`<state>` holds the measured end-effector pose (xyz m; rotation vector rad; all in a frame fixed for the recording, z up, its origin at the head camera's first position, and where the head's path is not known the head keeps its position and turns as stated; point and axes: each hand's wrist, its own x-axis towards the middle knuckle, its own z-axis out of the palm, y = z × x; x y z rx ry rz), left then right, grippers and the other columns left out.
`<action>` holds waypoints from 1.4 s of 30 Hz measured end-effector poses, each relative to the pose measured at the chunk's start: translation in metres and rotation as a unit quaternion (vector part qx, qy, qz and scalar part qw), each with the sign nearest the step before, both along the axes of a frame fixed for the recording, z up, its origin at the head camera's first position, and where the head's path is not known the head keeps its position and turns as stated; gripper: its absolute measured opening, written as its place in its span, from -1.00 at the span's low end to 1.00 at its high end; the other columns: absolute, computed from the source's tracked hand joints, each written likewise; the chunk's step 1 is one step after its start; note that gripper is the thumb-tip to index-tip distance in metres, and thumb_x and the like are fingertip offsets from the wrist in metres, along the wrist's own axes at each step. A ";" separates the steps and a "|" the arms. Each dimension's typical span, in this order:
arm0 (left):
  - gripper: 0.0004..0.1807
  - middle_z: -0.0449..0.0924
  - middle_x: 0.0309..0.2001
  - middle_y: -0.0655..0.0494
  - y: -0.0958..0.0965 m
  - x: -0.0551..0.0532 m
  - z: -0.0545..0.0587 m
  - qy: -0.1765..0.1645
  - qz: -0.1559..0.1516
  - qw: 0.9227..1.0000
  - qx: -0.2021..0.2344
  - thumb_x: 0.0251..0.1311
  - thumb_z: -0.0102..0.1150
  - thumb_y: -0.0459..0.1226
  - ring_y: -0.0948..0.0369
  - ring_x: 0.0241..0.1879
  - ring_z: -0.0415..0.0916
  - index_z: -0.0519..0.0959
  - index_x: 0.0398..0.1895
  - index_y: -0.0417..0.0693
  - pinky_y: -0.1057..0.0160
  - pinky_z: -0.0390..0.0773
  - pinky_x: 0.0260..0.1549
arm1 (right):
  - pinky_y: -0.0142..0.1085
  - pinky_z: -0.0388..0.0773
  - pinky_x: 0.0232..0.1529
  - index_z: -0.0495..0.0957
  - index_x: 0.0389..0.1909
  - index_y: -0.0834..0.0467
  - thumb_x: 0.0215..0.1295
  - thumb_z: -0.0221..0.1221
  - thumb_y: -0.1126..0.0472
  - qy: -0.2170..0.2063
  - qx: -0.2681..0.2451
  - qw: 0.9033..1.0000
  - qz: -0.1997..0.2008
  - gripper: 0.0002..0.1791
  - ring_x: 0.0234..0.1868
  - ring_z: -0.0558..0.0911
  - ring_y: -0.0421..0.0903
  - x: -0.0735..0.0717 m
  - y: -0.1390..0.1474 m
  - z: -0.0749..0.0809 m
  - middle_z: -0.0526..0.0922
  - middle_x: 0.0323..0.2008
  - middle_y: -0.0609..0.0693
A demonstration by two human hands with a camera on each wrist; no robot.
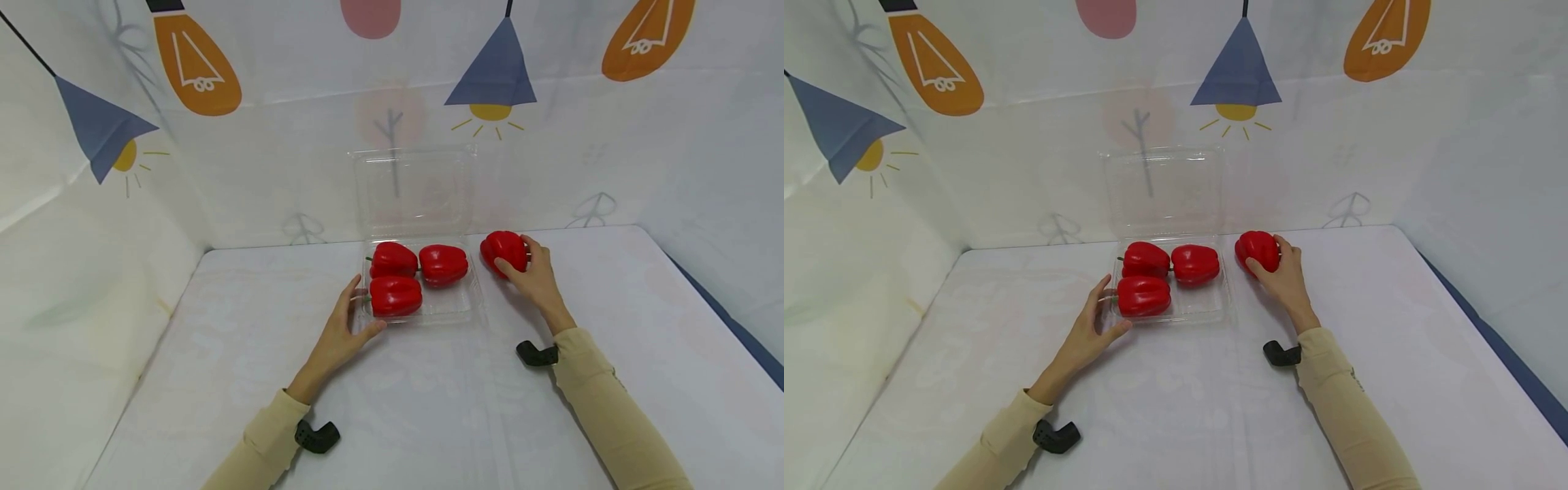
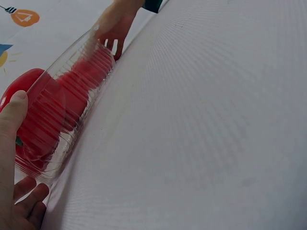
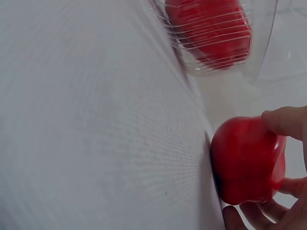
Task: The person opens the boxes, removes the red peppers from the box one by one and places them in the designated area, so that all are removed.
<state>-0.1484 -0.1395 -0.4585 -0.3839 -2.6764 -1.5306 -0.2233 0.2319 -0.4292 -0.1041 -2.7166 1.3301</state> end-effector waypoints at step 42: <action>0.02 0.28 0.30 0.14 0.000 0.001 0.002 -0.011 0.000 1.000 -0.003 0.03 0.29 0.11 0.10 0.33 0.24 -0.12 0.48 0.34 -0.03 0.27 0.32 | 0.18 0.42 0.16 -0.11 0.44 0.15 0.22 0.16 -0.14 0.016 -0.012 1.000 -0.012 -0.06 0.28 0.20 0.21 0.005 -0.004 0.007 0.11 0.31 0.30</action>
